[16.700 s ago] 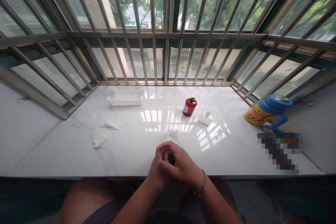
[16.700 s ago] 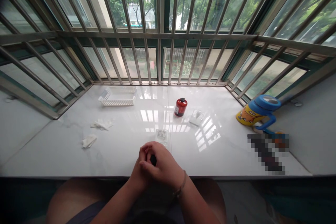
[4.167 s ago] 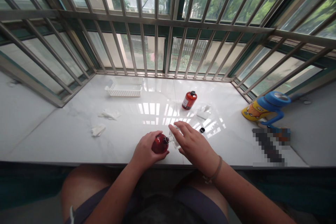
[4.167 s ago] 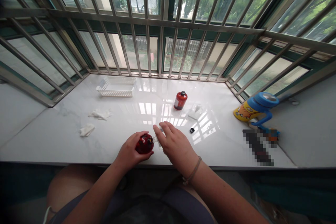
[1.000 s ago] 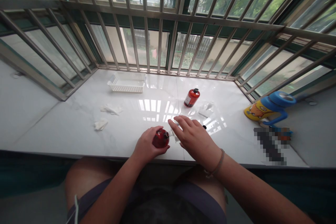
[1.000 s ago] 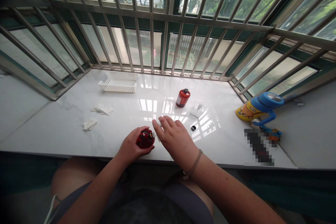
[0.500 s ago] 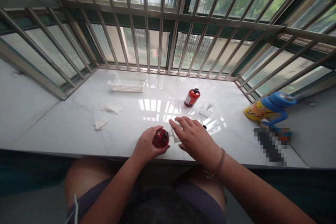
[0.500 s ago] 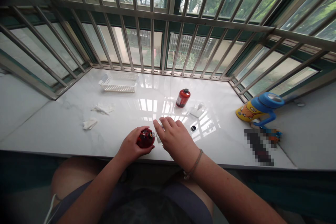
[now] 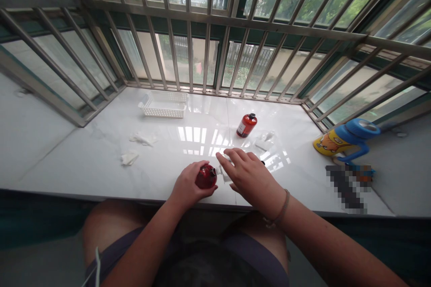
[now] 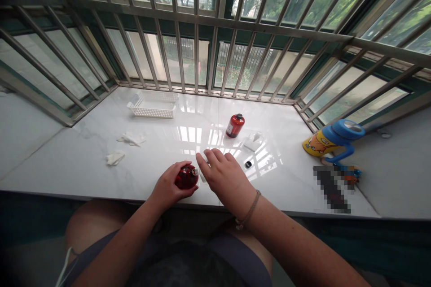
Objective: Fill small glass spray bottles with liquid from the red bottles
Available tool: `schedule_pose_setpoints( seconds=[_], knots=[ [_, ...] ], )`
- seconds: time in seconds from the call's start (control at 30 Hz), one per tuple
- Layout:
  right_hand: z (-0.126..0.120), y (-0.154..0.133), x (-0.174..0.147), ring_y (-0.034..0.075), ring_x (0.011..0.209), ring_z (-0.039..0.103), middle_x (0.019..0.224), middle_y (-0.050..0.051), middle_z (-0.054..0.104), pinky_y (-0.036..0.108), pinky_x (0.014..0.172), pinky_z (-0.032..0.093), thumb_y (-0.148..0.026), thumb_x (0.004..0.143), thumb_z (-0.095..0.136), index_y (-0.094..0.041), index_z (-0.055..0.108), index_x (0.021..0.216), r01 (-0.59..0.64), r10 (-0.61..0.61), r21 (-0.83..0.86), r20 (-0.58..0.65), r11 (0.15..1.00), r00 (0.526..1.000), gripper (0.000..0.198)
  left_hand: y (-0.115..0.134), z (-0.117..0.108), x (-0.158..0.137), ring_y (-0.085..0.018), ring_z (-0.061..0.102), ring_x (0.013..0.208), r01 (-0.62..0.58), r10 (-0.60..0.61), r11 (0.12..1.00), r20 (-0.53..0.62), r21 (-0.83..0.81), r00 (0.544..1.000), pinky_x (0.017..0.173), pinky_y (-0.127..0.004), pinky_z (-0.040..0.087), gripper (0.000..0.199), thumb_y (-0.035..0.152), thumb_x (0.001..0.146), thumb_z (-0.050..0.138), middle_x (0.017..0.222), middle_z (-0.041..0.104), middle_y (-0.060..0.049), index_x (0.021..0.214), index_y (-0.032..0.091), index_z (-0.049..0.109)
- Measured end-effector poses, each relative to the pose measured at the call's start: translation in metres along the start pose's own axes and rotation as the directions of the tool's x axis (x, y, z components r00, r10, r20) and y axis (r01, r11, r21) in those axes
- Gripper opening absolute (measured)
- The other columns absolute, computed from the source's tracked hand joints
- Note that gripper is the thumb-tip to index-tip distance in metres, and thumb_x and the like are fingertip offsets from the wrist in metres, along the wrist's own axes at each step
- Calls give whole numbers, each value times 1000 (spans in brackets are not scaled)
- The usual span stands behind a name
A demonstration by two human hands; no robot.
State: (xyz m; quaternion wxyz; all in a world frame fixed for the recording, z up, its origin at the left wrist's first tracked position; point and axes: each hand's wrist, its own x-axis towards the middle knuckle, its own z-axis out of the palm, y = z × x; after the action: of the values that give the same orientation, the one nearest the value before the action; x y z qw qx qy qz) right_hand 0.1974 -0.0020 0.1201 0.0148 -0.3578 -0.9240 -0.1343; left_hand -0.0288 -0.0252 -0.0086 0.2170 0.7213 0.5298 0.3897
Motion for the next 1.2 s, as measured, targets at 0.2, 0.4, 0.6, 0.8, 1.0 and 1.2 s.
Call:
schedule_pose_setpoints(
  seconds=[0.2,0.4,0.6,0.8,1.0,1.2],
  knots=[
    [0,1,-1,35,125,61,143,19,65,45,88,52,-18,95,72,-13,47,158,1,-1,-11,7,1000,1000,68,1,-1,0,-30,73,113,5,-5,1000,3,-4,1000,102,-47,60,74,37,73,95,125,73,-6,137,30,57],
    [-2,2,1,35,125,60,145,19,64,44,88,51,-18,96,71,-13,47,158,7,-7,-24,-6,1000,1000,66,2,-1,1,-30,73,113,6,-6,1000,-2,-8,1000,102,-47,60,74,35,73,95,126,74,-6,137,30,58],
    [-2,3,1,35,126,60,145,20,64,45,88,52,-17,95,71,-13,46,158,17,-17,-28,-12,999,1000,67,2,-1,1,-30,73,113,8,-8,1000,3,-12,1000,103,-47,60,74,35,73,95,125,74,-6,137,30,58],
    [-4,3,1,35,126,59,145,19,63,45,88,52,-17,94,73,-13,46,158,25,-26,-34,-21,999,999,69,2,-1,1,-30,72,114,20,-20,1000,6,-14,1000,103,-48,59,73,36,74,94,126,73,-6,137,30,58],
    [-5,3,0,35,130,58,145,19,63,45,90,51,-16,97,69,-13,46,158,33,-34,-38,-28,999,999,65,2,-2,2,-30,72,113,22,-22,1000,5,-16,1000,102,-48,60,73,36,73,94,125,74,-6,136,30,59],
    [-9,4,0,36,131,57,146,19,64,45,89,51,-16,97,70,-14,48,157,43,-44,-44,-29,998,999,64,5,-3,2,-30,74,112,18,-18,1000,-5,-14,1000,102,-47,61,73,34,72,95,124,75,-6,135,30,60]
  ],
)
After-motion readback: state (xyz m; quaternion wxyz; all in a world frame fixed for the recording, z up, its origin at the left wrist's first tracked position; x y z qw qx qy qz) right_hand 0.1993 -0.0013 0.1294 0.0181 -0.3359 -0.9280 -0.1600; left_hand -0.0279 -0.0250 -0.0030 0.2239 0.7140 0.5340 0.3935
